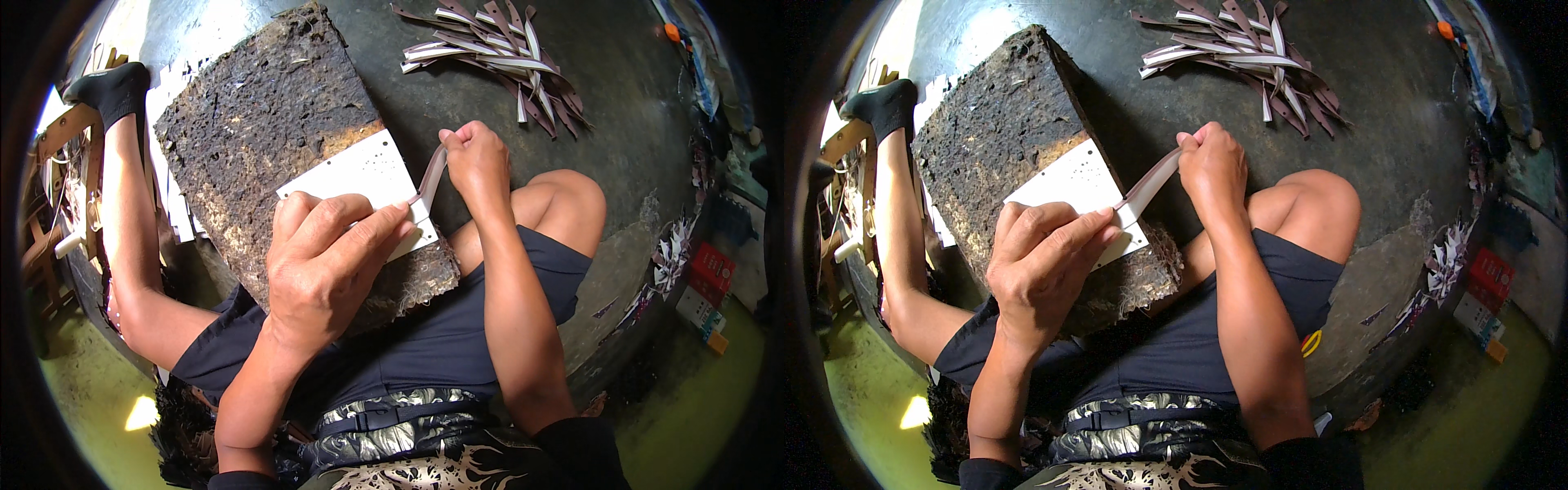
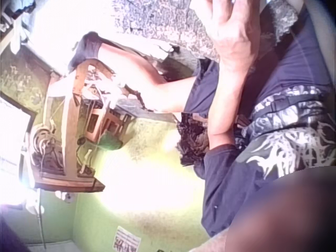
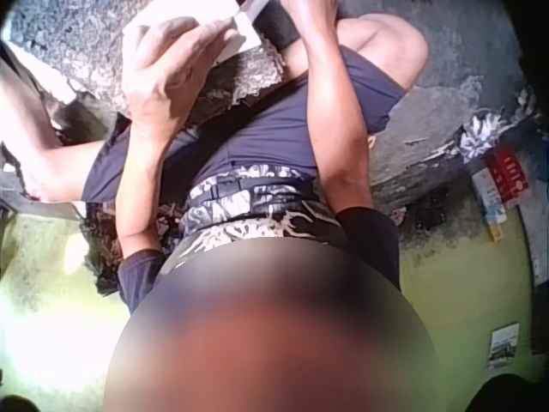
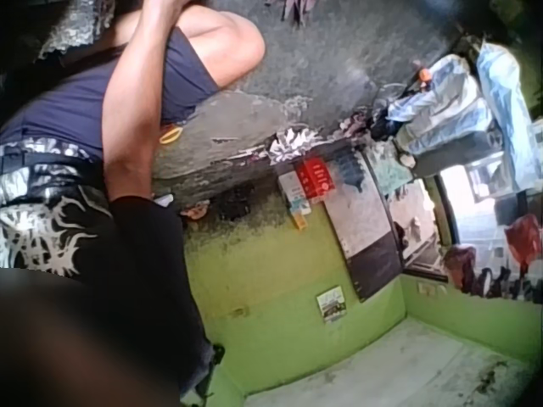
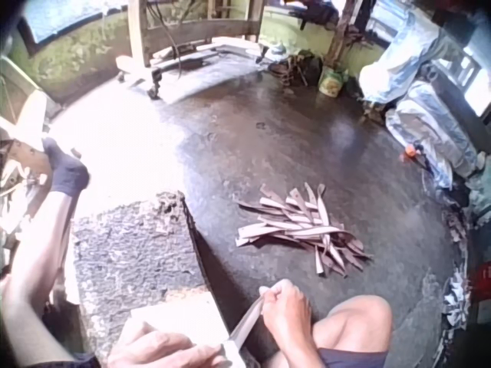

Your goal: The person sits on the floor and repeatedly sands thin plastic strips against a white sanding block placed on a wooden block. They pick up strips one at a time, rub them on the block, and set them aside. The process is repeated throughout the clip.

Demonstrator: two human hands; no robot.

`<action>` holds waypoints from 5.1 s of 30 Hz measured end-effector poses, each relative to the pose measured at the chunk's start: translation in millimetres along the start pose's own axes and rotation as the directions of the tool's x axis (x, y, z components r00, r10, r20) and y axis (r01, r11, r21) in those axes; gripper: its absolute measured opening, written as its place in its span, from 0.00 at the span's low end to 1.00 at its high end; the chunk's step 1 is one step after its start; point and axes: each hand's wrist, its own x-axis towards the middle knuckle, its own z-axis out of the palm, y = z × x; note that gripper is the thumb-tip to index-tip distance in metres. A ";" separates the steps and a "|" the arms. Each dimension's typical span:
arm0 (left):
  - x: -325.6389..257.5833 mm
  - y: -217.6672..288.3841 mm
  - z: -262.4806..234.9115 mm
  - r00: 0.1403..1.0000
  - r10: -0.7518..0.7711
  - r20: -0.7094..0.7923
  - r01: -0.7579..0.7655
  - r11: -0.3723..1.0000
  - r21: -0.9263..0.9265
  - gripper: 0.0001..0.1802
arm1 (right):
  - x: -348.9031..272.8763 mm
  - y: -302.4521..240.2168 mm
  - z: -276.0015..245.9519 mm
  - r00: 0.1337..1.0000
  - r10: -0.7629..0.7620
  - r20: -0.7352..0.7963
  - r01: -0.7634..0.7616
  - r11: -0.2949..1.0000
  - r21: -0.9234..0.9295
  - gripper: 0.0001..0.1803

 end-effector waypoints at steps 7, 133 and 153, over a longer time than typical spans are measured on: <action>-1.2 -1.1 1.2 1.000 0.011 -0.008 -0.011 1.000 -0.007 0.15 | 9.2 7.1 2.9 0.998 -0.013 -0.060 0.005 0.993 -0.120 0.19; 4.0 -2.2 3.3 1.000 -0.028 0.000 0.028 1.000 0.007 0.16 | -65.6 -31.8 -44.5 0.821 -0.268 0.503 -0.434 0.278 0.857 0.13; 4.5 -3.3 2.4 1.000 -0.013 0.005 0.013 1.000 0.003 0.17 | -45.5 -7.7 -23.9 0.851 -0.166 0.499 -0.384 0.451 0.806 0.14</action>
